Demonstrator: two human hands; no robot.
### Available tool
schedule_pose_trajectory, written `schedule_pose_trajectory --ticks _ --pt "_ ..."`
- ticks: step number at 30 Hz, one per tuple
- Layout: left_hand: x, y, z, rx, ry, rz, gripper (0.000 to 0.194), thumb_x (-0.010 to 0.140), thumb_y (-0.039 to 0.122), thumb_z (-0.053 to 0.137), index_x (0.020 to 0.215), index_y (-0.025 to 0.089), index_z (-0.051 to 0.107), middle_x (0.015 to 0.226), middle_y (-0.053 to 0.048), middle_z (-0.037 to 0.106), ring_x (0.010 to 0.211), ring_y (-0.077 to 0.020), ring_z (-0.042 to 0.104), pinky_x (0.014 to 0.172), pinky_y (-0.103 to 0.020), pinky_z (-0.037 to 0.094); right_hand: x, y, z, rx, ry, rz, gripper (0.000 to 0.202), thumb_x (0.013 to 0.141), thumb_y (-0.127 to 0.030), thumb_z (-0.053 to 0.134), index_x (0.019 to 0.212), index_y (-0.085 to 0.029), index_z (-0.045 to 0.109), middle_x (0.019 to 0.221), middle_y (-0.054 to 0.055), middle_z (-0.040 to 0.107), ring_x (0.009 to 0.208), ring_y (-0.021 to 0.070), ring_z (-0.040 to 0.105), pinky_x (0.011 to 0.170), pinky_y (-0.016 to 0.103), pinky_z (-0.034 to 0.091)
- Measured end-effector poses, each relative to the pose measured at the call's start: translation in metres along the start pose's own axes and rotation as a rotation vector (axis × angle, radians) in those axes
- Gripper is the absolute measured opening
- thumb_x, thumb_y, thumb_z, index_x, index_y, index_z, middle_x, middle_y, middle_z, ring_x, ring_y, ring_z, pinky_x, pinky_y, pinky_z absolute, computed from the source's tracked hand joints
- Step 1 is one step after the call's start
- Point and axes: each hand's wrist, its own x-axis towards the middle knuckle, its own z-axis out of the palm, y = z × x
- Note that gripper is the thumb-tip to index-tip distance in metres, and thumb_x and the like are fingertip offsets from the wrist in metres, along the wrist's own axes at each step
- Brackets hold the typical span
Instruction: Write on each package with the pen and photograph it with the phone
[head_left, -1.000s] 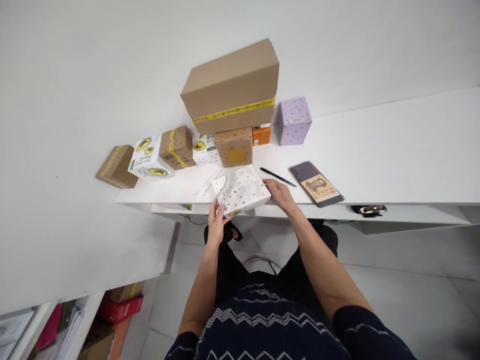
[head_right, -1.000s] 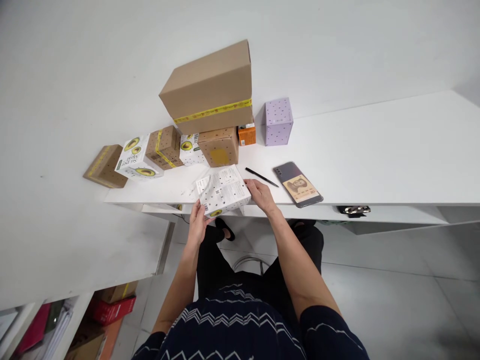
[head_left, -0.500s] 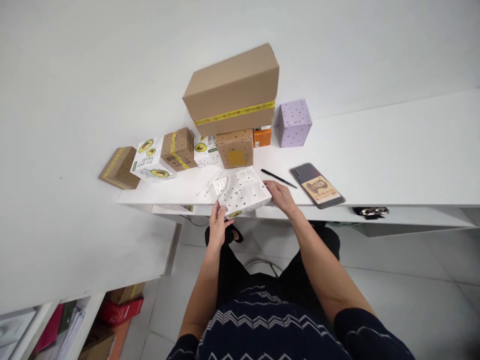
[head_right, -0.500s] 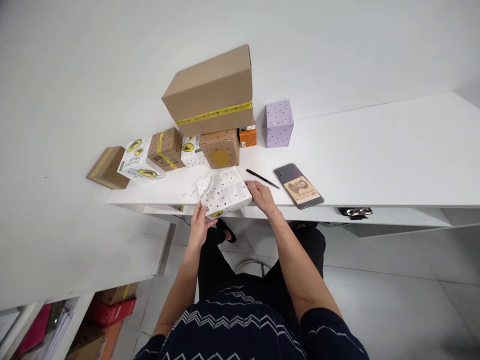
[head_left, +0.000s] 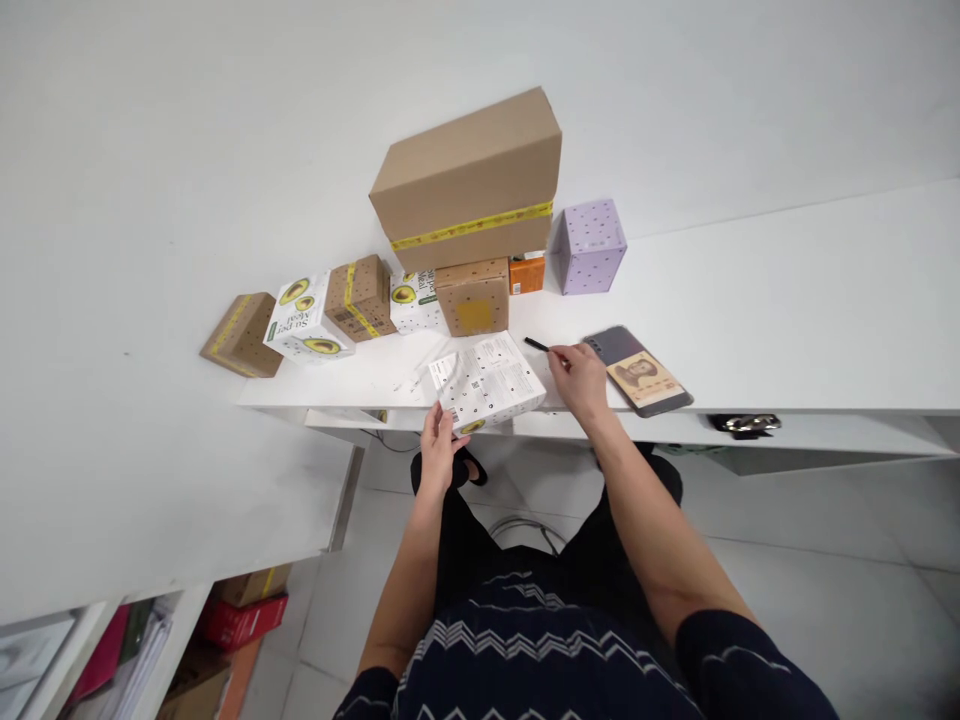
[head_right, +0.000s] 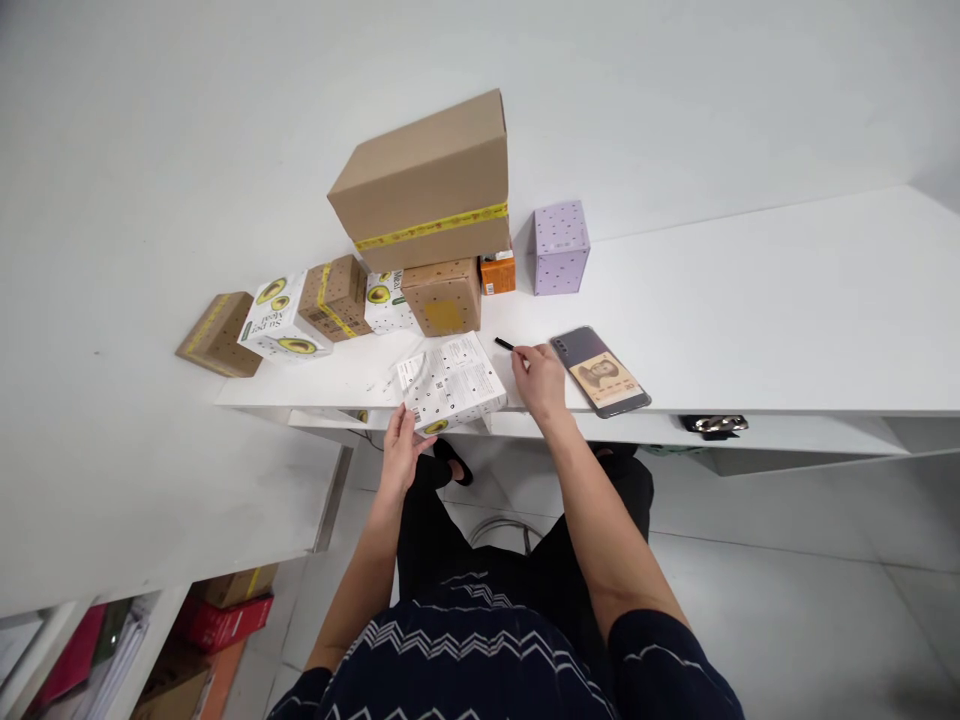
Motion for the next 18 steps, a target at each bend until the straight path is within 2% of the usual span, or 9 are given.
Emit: schedule_pose_trajectory --ticks 2,4,7,10,14,18 --pt "0.0 0.0 0.001 -0.003 -0.001 0.012 0.064 0.079 0.06 0.074 0.132 0.026 0.059 0.146 -0.011 0.049 0.133 -0.0314 0.053 0.081 -0.033 0.064 0.011 -0.001 -0.004 -0.228 -0.059 0.004 0.034 0.09 -0.027 0.052 0.109 -0.013 0.076 0.109 0.017 0.065 0.087 0.0255 0.064 0.081 0.038 0.05" --pt "0.001 -0.001 0.003 -0.013 0.012 0.018 0.065 0.078 0.06 0.075 0.13 0.025 0.059 0.146 -0.012 0.049 0.131 -0.0306 0.054 0.08 -0.033 0.064 0.02 -0.004 -0.006 -0.408 -0.186 0.066 0.032 0.087 -0.019 0.054 0.11 -0.01 0.075 0.118 0.022 0.06 0.092 0.0285 0.064 0.08 0.039 0.05" --pt "0.001 -0.004 0.006 -0.045 0.016 0.024 0.068 0.078 0.061 0.074 0.132 0.025 0.057 0.143 -0.012 0.051 0.127 -0.0294 0.058 0.081 -0.034 0.063 0.028 -0.009 -0.004 -0.49 -0.295 0.134 0.033 0.086 -0.007 0.048 0.104 -0.006 0.076 0.123 0.027 0.057 0.097 0.0319 0.064 0.08 0.041 0.049" --pt "-0.001 -0.005 0.007 -0.07 -0.013 0.043 0.067 0.079 0.061 0.073 0.134 0.026 0.055 0.144 -0.012 0.05 0.127 -0.0293 0.058 0.085 -0.036 0.062 0.028 -0.015 -0.003 -0.447 -0.278 0.144 0.034 0.086 -0.002 0.044 0.1 -0.004 0.075 0.12 0.029 0.058 0.098 0.0334 0.065 0.08 0.042 0.049" --pt "-0.003 -0.005 0.008 -0.031 -0.01 0.059 0.07 0.075 0.057 0.079 0.135 0.028 0.056 0.147 -0.011 0.048 0.128 -0.0307 0.058 0.086 -0.035 0.061 0.026 -0.023 -0.017 -0.345 -0.204 0.17 0.024 0.087 -0.008 0.05 0.1 -0.003 0.07 0.111 0.029 0.063 0.095 0.0337 0.065 0.082 0.043 0.047" --pt "-0.002 -0.004 0.009 0.003 -0.014 0.079 0.074 0.075 0.058 0.079 0.137 0.026 0.056 0.147 -0.012 0.049 0.127 -0.0318 0.058 0.084 -0.034 0.061 0.023 -0.036 -0.04 -0.173 -0.04 0.191 0.021 0.093 -0.023 0.051 0.106 -0.01 0.059 0.091 0.019 0.069 0.088 0.0301 0.065 0.083 0.044 0.047"
